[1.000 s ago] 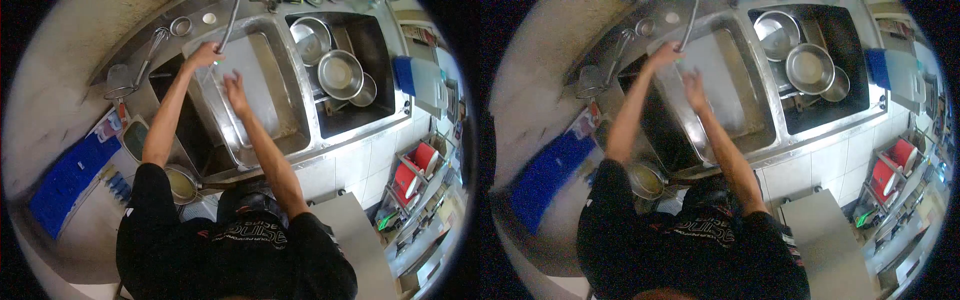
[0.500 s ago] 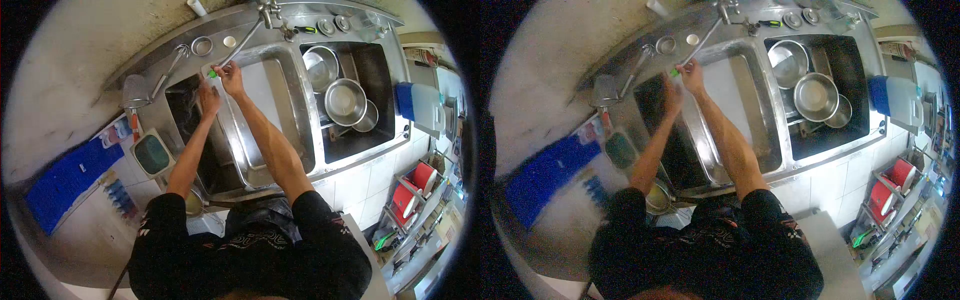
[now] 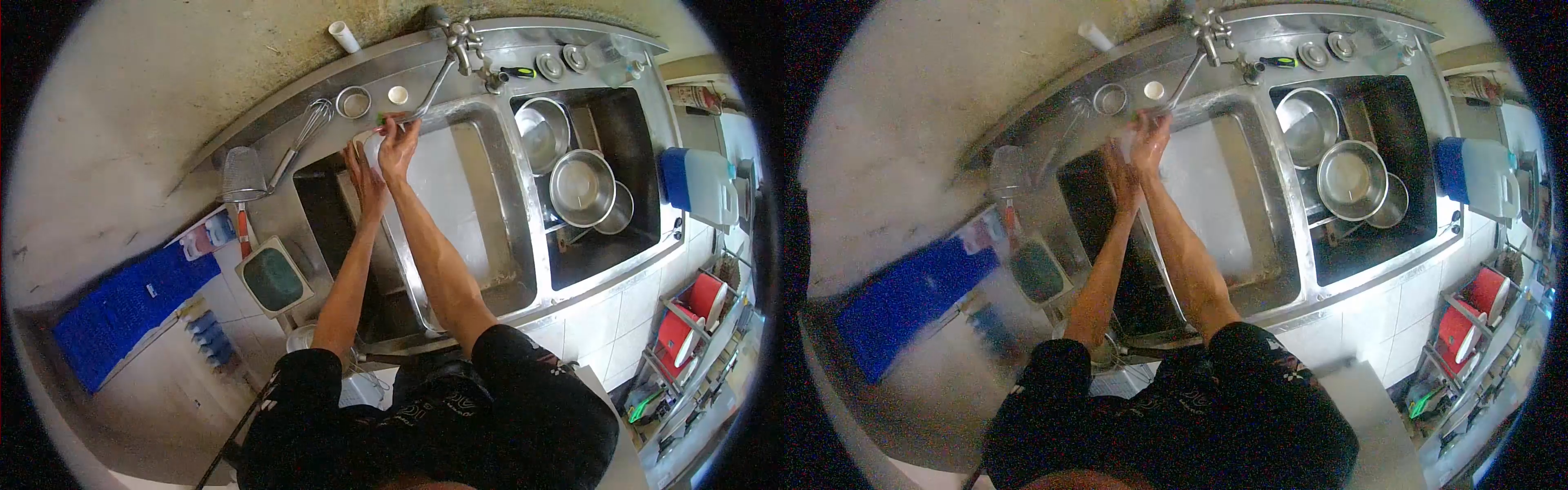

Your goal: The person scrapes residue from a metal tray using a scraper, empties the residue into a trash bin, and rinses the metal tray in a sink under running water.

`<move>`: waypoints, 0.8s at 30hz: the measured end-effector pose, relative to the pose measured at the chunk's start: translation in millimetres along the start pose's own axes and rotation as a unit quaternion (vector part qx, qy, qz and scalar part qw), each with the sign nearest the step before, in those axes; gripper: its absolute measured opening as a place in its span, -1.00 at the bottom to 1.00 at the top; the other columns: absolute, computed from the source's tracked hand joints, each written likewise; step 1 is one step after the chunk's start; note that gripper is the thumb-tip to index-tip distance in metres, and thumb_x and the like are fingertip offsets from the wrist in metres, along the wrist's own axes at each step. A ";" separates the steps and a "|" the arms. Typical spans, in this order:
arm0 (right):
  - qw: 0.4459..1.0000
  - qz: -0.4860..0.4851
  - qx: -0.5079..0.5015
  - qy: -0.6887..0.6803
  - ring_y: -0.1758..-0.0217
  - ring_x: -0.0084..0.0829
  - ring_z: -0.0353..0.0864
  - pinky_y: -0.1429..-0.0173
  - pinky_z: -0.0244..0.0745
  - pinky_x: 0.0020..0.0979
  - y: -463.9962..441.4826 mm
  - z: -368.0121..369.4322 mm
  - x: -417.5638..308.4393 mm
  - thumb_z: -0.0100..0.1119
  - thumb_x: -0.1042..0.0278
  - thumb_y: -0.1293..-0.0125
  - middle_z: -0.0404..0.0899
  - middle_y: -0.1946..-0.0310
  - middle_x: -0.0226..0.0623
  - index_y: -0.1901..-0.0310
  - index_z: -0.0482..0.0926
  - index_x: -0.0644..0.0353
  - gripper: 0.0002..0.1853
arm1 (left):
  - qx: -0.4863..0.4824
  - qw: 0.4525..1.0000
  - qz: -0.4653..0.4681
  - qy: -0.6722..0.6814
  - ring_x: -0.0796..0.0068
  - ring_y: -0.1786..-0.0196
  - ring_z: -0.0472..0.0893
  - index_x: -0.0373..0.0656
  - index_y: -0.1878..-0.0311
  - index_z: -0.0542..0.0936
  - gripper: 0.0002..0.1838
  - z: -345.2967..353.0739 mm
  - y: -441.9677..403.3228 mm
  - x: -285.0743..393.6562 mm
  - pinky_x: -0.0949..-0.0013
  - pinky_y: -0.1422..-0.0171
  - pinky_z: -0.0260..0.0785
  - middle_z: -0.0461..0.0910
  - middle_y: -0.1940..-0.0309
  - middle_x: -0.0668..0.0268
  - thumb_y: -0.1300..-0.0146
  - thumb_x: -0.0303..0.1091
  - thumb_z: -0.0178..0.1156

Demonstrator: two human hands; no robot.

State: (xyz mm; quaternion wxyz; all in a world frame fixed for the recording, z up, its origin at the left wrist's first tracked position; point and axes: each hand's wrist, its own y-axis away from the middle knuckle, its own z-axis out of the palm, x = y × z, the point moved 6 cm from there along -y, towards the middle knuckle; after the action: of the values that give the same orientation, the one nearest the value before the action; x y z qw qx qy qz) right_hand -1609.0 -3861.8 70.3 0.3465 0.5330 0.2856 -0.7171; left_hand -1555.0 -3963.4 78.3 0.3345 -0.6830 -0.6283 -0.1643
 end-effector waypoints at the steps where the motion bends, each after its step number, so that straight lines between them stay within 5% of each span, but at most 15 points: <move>1: 0.999 -0.029 0.022 0.023 0.46 -0.45 0.52 0.34 0.44 -0.45 -1.9 -3.4 -1.2 -0.08 0.56 -0.25 0.46 0.29 -0.15 0.13 0.22 0.33 -0.82 | -0.017 0.999 -0.025 0.010 -0.12 -0.36 -0.20 -0.21 -0.31 -0.02 -0.26 1.3 1.8 -2.1 -0.09 -0.37 -0.31 -0.12 -0.31 0.01 0.01 -0.65 -0.06; 7: 0.999 -0.018 -0.004 0.038 0.31 -0.28 0.51 0.20 0.42 -0.35 -12.9 -33.5 -17.4 -0.07 0.53 -0.24 0.48 0.30 -0.08 0.15 0.29 0.39 -0.82 | -0.117 0.976 -0.005 -0.183 0.01 -0.39 -0.22 -0.31 -0.30 -0.03 -0.15 0.8 -4.6 15.6 -0.04 -0.39 -0.34 -0.20 -0.36 0.07 0.14 -0.69 0.06; 14: 0.969 -0.126 -0.042 0.208 0.44 -0.40 0.54 0.31 0.45 -0.45 -28.6 -65.9 -21.2 -0.13 0.59 -0.26 0.45 0.31 -0.16 0.18 0.28 0.33 -0.89 | -0.132 0.975 0.072 -0.166 0.05 -0.39 -0.18 -0.35 -0.28 0.02 -0.14 16.1 -28.1 29.7 0.03 -0.41 -0.31 -0.12 -0.35 0.11 0.20 -0.64 0.14; 17: 0.965 -0.122 -0.068 0.222 0.45 -0.43 0.54 0.34 0.44 -0.47 -31.0 -83.6 -7.9 -0.12 0.57 -0.26 0.46 0.31 -0.20 0.18 0.31 0.30 -0.89 | -0.158 0.973 0.092 -0.141 0.06 -0.39 -0.15 -0.34 -0.27 0.04 -0.14 44.4 -42.6 34.1 0.04 -0.41 -0.28 -0.05 -0.33 0.09 0.22 -0.62 0.16; 19: 0.956 -0.005 -0.205 0.210 0.38 -0.46 0.54 0.34 0.43 -0.50 -29.6 -102.1 39.1 -0.09 0.52 -0.26 0.47 0.31 -0.26 0.16 0.34 0.28 -0.87 | -0.165 0.970 0.141 -0.110 0.05 -0.38 -0.13 -0.33 -0.27 0.06 -0.16 63.5 -45.7 39.6 0.03 -0.41 -0.26 -0.02 -0.31 0.09 0.21 -0.61 0.15; 22: 0.982 -0.022 -0.127 0.140 0.29 -0.52 0.52 0.34 0.41 -0.56 -20.8 -147.2 32.1 -0.07 0.46 -0.27 0.46 0.28 -0.30 0.12 0.35 0.26 -0.83 | -0.156 0.976 0.147 -0.034 0.03 -0.38 -0.13 -0.31 -0.26 0.09 -0.20 57.0 -43.8 51.8 0.03 -0.41 -0.25 -0.06 -0.32 0.08 0.17 -0.61 0.11; 23: 0.954 0.009 -0.098 0.284 0.16 -0.39 0.51 0.22 0.44 -0.41 -15.8 -169.7 34.1 -0.09 0.40 -0.28 0.46 0.16 -0.22 0.03 0.33 0.26 -0.74 | -0.156 0.976 0.146 -0.033 0.03 -0.38 -0.13 -0.31 -0.26 0.09 -0.20 54.9 -38.2 54.5 0.03 -0.41 -0.25 -0.06 -0.32 0.08 0.17 -0.61 0.11; 24: 0.898 -0.103 -0.108 0.415 0.06 -0.25 0.46 0.08 0.37 -0.26 -1.4 -183.1 18.6 -0.12 0.34 -0.28 0.41 0.06 -0.12 -0.03 0.30 0.29 -0.68 | -0.168 0.975 0.141 -0.047 0.03 -0.38 -0.13 -0.30 -0.26 0.09 -0.21 51.7 -26.6 57.3 0.01 -0.41 -0.26 -0.09 -0.33 0.08 0.15 -0.60 0.10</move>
State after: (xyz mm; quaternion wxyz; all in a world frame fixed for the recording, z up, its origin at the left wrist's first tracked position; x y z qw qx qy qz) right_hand -1510.0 -3721.9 3.2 0.1764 0.7087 0.5328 -0.4275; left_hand -1581.9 -3886.6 84.5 0.2051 -0.8177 -0.5046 -0.1862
